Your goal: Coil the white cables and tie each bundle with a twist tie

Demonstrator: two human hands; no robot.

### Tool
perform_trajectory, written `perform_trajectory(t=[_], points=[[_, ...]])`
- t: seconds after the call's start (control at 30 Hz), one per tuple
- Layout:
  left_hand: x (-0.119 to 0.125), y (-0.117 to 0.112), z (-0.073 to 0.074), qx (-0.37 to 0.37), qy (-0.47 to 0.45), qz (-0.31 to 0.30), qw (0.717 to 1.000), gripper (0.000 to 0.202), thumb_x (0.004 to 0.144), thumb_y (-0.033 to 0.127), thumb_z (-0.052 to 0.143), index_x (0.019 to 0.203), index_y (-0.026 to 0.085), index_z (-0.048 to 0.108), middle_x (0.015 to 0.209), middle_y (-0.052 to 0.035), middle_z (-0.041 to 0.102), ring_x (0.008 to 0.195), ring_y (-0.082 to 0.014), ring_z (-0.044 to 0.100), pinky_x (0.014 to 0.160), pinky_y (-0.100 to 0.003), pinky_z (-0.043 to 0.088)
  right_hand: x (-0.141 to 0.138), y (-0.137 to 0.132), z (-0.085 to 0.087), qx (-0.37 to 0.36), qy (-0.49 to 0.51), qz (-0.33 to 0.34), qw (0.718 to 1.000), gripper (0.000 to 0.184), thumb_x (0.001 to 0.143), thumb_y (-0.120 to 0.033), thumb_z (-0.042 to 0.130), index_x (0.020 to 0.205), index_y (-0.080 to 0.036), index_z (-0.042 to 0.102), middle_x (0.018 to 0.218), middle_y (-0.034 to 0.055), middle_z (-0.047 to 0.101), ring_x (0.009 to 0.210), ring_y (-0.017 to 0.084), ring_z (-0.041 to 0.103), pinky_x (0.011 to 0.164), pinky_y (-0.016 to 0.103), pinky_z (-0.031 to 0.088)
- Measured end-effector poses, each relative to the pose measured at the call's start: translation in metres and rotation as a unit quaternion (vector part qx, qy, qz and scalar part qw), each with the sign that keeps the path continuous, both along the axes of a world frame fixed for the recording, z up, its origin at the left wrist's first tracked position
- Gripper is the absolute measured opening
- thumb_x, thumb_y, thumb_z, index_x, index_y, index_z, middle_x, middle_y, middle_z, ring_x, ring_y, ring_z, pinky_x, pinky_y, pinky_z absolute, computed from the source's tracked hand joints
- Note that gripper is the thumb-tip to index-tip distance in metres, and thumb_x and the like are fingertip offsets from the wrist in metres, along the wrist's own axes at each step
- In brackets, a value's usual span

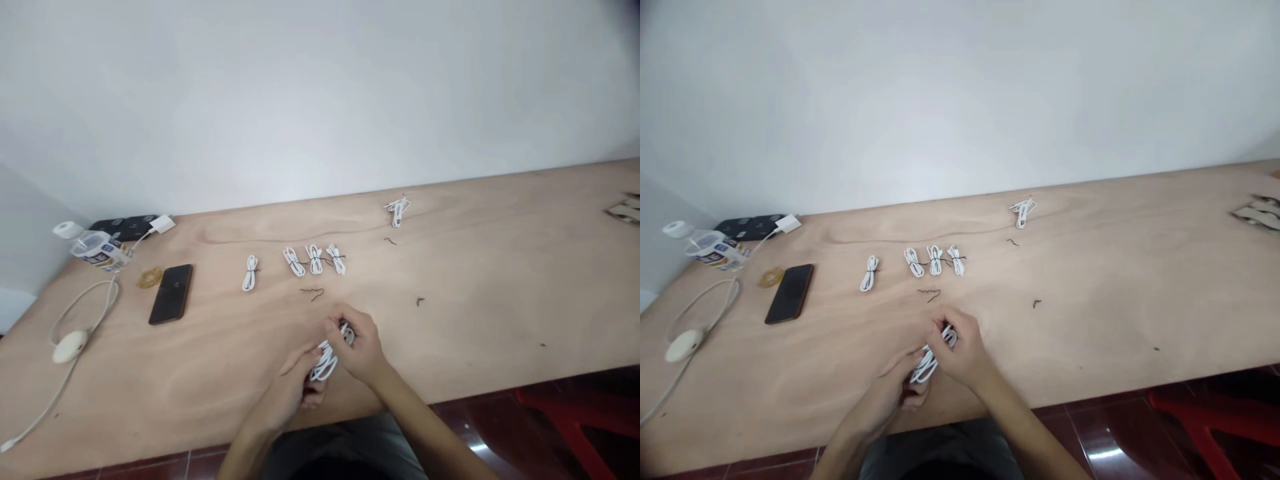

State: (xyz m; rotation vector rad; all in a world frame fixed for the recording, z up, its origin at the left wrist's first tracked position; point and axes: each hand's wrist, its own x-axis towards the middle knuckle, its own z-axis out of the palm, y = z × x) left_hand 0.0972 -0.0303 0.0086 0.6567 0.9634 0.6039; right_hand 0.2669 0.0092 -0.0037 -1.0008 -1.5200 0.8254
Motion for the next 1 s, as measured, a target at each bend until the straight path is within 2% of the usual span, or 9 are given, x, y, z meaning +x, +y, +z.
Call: perform_trajectory(t=[0.13, 0.23, 0.3, 0.5, 0.63, 0.73, 0.87, 0.93, 1.0], points=[[-0.003, -0.001, 0.010, 0.160, 0.141, -0.057, 0.975, 0.045, 0.101, 0.063, 0.054, 0.099, 0.020, 0.063, 0.081, 0.0010, 0.051, 0.074, -0.0154, 0.044, 0.068, -0.028, 0.040, -0.009, -0.003, -0.006, 0.034, -0.025, -0.048, 0.998, 0.024, 0.095, -0.017, 0.063, 0.075, -0.023, 0.050, 0.066, -0.0053, 0.048, 0.057, 0.011, 0.046, 0.056, 0.026, 0.038], [-0.009, 0.004, 0.019, 0.241, 0.187, -0.134, 0.943, 0.043, 0.105, 0.059, 0.049, 0.093, 0.020, 0.062, 0.080, 0.0003, 0.054, 0.077, -0.0177, 0.047, 0.074, -0.031, 0.041, -0.010, -0.003, -0.005, 0.055, -0.053, -0.031, 0.997, 0.012, 0.099, -0.021, 0.063, 0.087, -0.022, 0.061, 0.073, -0.0021, 0.060, 0.063, 0.013, 0.055, 0.062, 0.026, 0.043], [-0.012, 0.008, 0.021, 0.249, 0.178, -0.159, 0.938, 0.045, 0.107, 0.058, 0.044, 0.087, 0.020, 0.058, 0.076, 0.0013, 0.051, 0.073, -0.0165, 0.045, 0.072, -0.031, 0.038, -0.008, -0.001, -0.002, 0.068, -0.075, -0.016, 0.995, 0.019, 0.102, -0.022, 0.059, 0.083, -0.022, 0.058, 0.070, -0.0022, 0.057, 0.062, 0.013, 0.053, 0.061, 0.027, 0.042], [-0.011, 0.013, 0.017, 0.218, 0.150, -0.126, 0.956, 0.048, 0.107, 0.061, 0.042, 0.092, 0.019, 0.061, 0.079, -0.0004, 0.055, 0.072, -0.0169, 0.046, 0.070, -0.030, 0.042, -0.003, 0.011, 0.004, 0.092, -0.121, 0.009, 0.988, 0.037, 0.106, -0.023, 0.052, 0.070, -0.022, 0.044, 0.061, -0.0048, 0.044, 0.055, 0.011, 0.043, 0.056, 0.027, 0.034], [-0.004, 0.017, 0.027, 0.299, 0.216, -0.100, 0.924, 0.042, 0.107, 0.055, 0.046, 0.109, 0.021, 0.070, 0.097, -0.0075, 0.071, 0.098, -0.0274, 0.061, 0.096, -0.038, 0.048, -0.006, 0.022, 0.006, 0.057, -0.112, -0.005, 0.992, 0.042, 0.107, -0.031, 0.052, 0.067, -0.022, 0.047, 0.060, -0.0043, 0.045, 0.054, 0.012, 0.043, 0.057, 0.027, 0.034], [-0.007, 0.029, 0.033, 0.350, 0.232, -0.082, 0.904, 0.040, 0.108, 0.051, 0.044, 0.112, 0.023, 0.073, 0.104, -0.0091, 0.074, 0.109, -0.0309, 0.063, 0.107, -0.041, 0.045, 0.001, 0.040, 0.016, -0.013, -0.111, 0.063, 0.992, 0.040, 0.108, -0.041, 0.052, 0.073, -0.022, 0.059, 0.064, -0.0025, 0.053, 0.059, 0.014, 0.052, 0.059, 0.027, 0.039], [-0.023, 0.063, 0.031, 0.390, 0.275, -0.041, 0.878, 0.040, 0.107, 0.052, 0.047, 0.091, 0.022, 0.069, 0.088, -0.0051, 0.068, 0.090, -0.0265, 0.061, 0.092, -0.037, 0.048, 0.032, 0.082, 0.031, -0.048, -0.107, 0.115, 0.986, 0.030, 0.108, -0.040, 0.052, 0.097, -0.021, 0.072, 0.078, 0.0002, 0.066, 0.070, 0.016, 0.059, 0.065, 0.027, 0.044], [-0.030, 0.086, 0.026, 0.402, 0.290, -0.006, 0.869, 0.047, 0.107, 0.057, 0.044, 0.079, 0.022, 0.057, 0.071, -0.0011, 0.054, 0.072, -0.0209, 0.051, 0.072, -0.031, 0.044, 0.049, 0.102, 0.032, -0.043, -0.150, 0.170, 0.973, 0.022, 0.100, -0.033, 0.065, 0.117, -0.024, 0.075, 0.087, 0.0011, 0.072, 0.069, 0.016, 0.059, 0.065, 0.028, 0.047], [-0.033, 0.108, 0.021, 0.404, 0.278, 0.022, 0.871, 0.051, 0.107, 0.061, 0.042, 0.075, 0.022, 0.048, 0.067, 0.0017, 0.043, 0.063, -0.0167, 0.040, 0.061, -0.029, 0.036, 0.059, 0.116, 0.026, -0.028, -0.186, 0.238, 0.953, 0.025, 0.090, -0.026, 0.075, 0.115, -0.026, 0.079, 0.106, 0.0043, 0.075, 0.086, 0.020, 0.066, 0.076, 0.031, 0.053]])
